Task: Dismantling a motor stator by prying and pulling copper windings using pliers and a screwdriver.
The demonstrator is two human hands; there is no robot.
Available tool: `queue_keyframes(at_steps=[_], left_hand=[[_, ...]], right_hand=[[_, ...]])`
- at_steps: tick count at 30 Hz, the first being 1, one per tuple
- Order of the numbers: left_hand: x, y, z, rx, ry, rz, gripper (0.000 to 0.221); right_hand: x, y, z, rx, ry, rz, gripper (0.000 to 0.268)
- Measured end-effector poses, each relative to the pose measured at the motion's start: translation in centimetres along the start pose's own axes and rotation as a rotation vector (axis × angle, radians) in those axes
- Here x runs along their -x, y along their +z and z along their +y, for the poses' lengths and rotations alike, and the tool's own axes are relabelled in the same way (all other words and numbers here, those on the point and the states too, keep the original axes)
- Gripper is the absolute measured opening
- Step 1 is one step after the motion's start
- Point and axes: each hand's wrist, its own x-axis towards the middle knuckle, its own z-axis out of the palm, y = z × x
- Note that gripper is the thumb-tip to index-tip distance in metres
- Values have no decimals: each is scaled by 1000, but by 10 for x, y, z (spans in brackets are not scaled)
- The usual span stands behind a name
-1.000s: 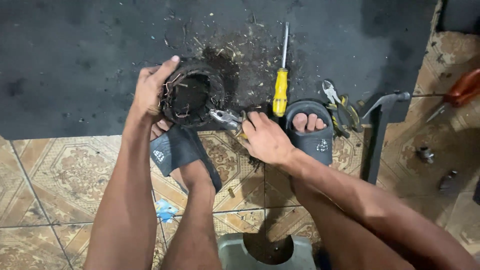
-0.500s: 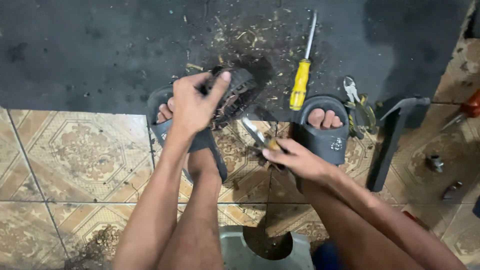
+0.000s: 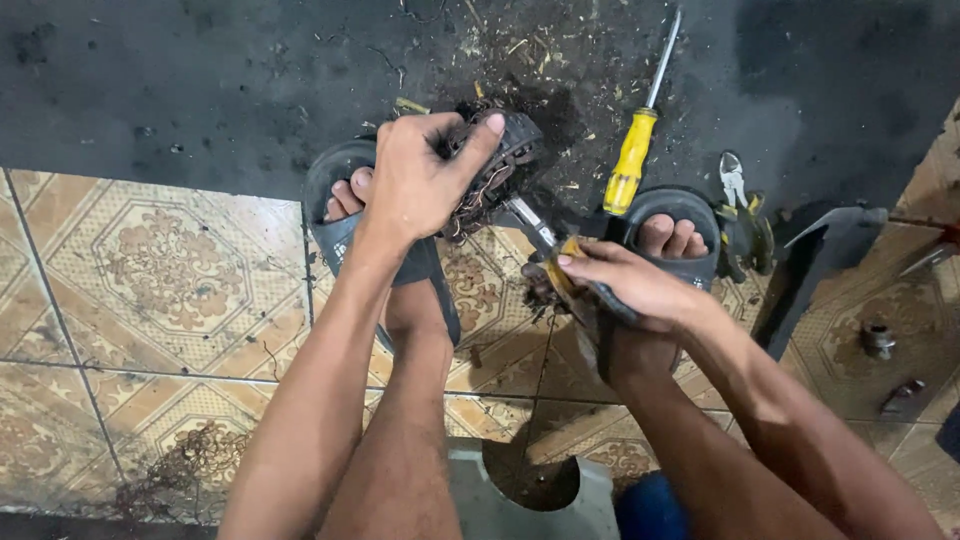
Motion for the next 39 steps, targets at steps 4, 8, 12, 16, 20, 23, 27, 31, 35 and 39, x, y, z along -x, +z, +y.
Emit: queue_keyframes(at_steps=[4, 8, 12, 16, 20, 23, 27, 31, 35, 39], left_hand=[[1, -1, 0, 16, -14, -11, 49], [-1, -4, 2, 15, 9, -21, 49], [0, -4, 1, 13, 5, -20, 48], [-2, -6, 8, 8, 108, -51, 59], [-7, -10, 2, -2, 160, -55, 59], [-4, -13, -11, 26, 211, -64, 58], [5, -18, -27, 77, 63, -81, 49], [16, -10, -20, 35, 43, -87, 50], [20, -11, -20, 41, 107, -101, 47], [21, -15, -12, 46, 123, -107, 47]], right_hand=[[-26, -18, 13, -33, 5, -34, 30], [-28, -25, 12, -27, 3, -108, 27], [-42, -31, 31, 239, -117, -155, 35], [-42, -16, 50, 639, -340, -161, 29], [-53, -22, 60, 1423, -622, -34, 44], [-40, -13, 46, 1384, -550, -60, 45], [-12, -6, 30, 712, -344, -190, 41], [-15, -6, 56, 346, -206, -180, 40], [-27, -4, 52, 124, -80, -231, 43], [-6, 6, 9, -231, -21, -231, 30]])
